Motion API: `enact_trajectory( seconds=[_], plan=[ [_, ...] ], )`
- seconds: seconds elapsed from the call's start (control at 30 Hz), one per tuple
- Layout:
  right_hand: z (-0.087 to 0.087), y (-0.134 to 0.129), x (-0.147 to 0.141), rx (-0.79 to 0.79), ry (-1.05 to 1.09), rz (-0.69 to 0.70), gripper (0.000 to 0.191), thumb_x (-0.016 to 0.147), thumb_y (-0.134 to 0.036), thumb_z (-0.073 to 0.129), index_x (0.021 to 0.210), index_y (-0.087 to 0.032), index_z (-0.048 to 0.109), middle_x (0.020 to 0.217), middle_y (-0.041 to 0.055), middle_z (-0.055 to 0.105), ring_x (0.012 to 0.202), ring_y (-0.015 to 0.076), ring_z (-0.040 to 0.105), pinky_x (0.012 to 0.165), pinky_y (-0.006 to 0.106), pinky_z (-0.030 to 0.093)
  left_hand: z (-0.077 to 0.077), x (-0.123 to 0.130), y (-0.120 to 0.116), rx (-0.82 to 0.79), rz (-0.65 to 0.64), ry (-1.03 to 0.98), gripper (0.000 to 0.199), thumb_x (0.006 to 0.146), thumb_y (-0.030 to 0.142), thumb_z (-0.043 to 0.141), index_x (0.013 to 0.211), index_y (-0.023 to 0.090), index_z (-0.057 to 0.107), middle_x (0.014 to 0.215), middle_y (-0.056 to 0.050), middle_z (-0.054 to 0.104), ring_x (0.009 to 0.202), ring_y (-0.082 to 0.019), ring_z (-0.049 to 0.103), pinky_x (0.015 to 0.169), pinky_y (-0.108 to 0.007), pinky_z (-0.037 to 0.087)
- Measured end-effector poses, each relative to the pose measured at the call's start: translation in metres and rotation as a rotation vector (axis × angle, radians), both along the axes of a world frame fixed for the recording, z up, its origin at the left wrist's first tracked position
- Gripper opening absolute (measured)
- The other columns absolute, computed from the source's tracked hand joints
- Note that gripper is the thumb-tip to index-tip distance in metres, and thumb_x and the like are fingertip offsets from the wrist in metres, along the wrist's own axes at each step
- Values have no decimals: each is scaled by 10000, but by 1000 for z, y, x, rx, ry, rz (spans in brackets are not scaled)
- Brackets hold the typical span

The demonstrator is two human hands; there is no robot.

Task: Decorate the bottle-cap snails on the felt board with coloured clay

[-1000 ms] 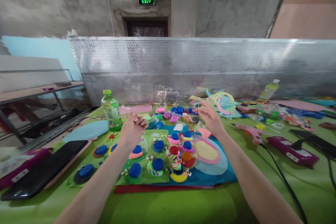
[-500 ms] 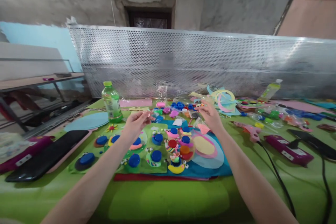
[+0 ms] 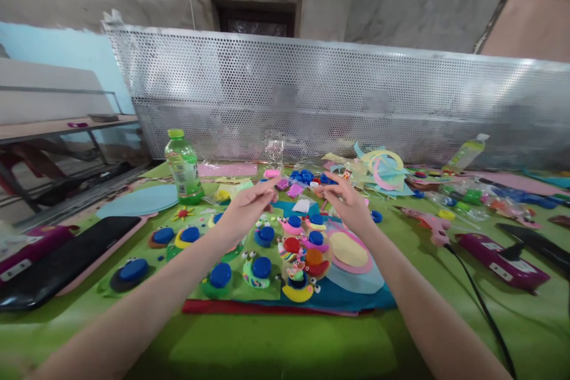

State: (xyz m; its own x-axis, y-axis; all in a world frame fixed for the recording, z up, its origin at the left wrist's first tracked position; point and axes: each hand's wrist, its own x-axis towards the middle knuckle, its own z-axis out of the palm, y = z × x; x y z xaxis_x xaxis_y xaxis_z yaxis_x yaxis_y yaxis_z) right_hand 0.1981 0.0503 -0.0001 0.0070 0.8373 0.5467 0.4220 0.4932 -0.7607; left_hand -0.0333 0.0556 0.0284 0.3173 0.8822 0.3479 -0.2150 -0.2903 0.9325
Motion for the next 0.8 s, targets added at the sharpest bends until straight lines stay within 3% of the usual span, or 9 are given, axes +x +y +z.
enact_trajectory(
  seconds=[0.13, 0.3, 0.47, 0.57, 0.63, 0.7, 0.8],
  plan=[
    [-2, -5, -13, -73, 67, 111, 461, 841, -412, 465, 1239, -184, 414, 1020, 86, 613, 917, 222, 576, 810, 377, 463, 8, 19, 4, 84, -93, 164, 103, 700, 145, 672, 781, 193, 712, 752, -73, 673, 660, -183, 596, 615, -277, 486],
    [-5, -4, -25, -9, 461, 186, 598, 847, -595, 424, 1300, -214, 331, 1241, 128, 478, 1058, 248, 520, 846, 395, 463, 19, 48, 9, 192, -53, 200, 84, 703, 219, 691, 646, 158, 694, 634, -80, 659, 584, -184, 590, 539, -272, 441],
    [19, 9, -35, 74, 633, 50, 676, 871, -648, 170, 1366, -187, 181, 1394, 138, 274, 1244, 244, 350, 972, 438, 376, 16, 66, -6, 280, -26, 205, 272, 853, 250, 510, 1089, 205, 639, 727, -45, 655, 633, -179, 557, 605, -288, 428],
    [41, 13, -53, 121, 650, -29, 671, 882, -593, 74, 1389, -160, 147, 1397, 146, 242, 1281, 247, 290, 1006, 443, 338, 10, 66, -29, 283, -102, 194, 347, 904, 331, 421, 1208, 226, 552, 847, -58, 651, 897, -231, 576, 846, -332, 438],
    [51, 11, -67, 198, 550, -85, 653, 886, -572, 44, 1407, -184, 116, 1415, 108, 197, 1314, 235, 216, 1042, 442, 286, 11, 63, -43, 224, -153, 124, 435, 915, 463, 345, 1247, 235, 509, 1089, -68, 598, 1166, -247, 447, 1042, -350, 299],
    [53, 5, -82, 263, 427, -131, 601, 897, -548, 34, 1421, -255, 68, 1440, 27, 133, 1344, 214, 105, 1078, 451, 209, 16, 61, -48, 104, -212, 28, 518, 890, 573, 285, 1237, 260, 508, 1263, -41, 500, 1287, -244, 308, 1095, -349, 221],
    [43, -13, -104, 254, 256, -23, 597, 885, -603, -14, 1419, -339, -55, 1453, -59, 60, 1352, 212, 31, 1087, 471, 180, 30, 58, -39, -149, -157, -159, 506, 897, 576, 243, 1190, 280, 529, 1328, -10, 446, 1300, -243, 297, 1042, -356, 326]
  ],
)
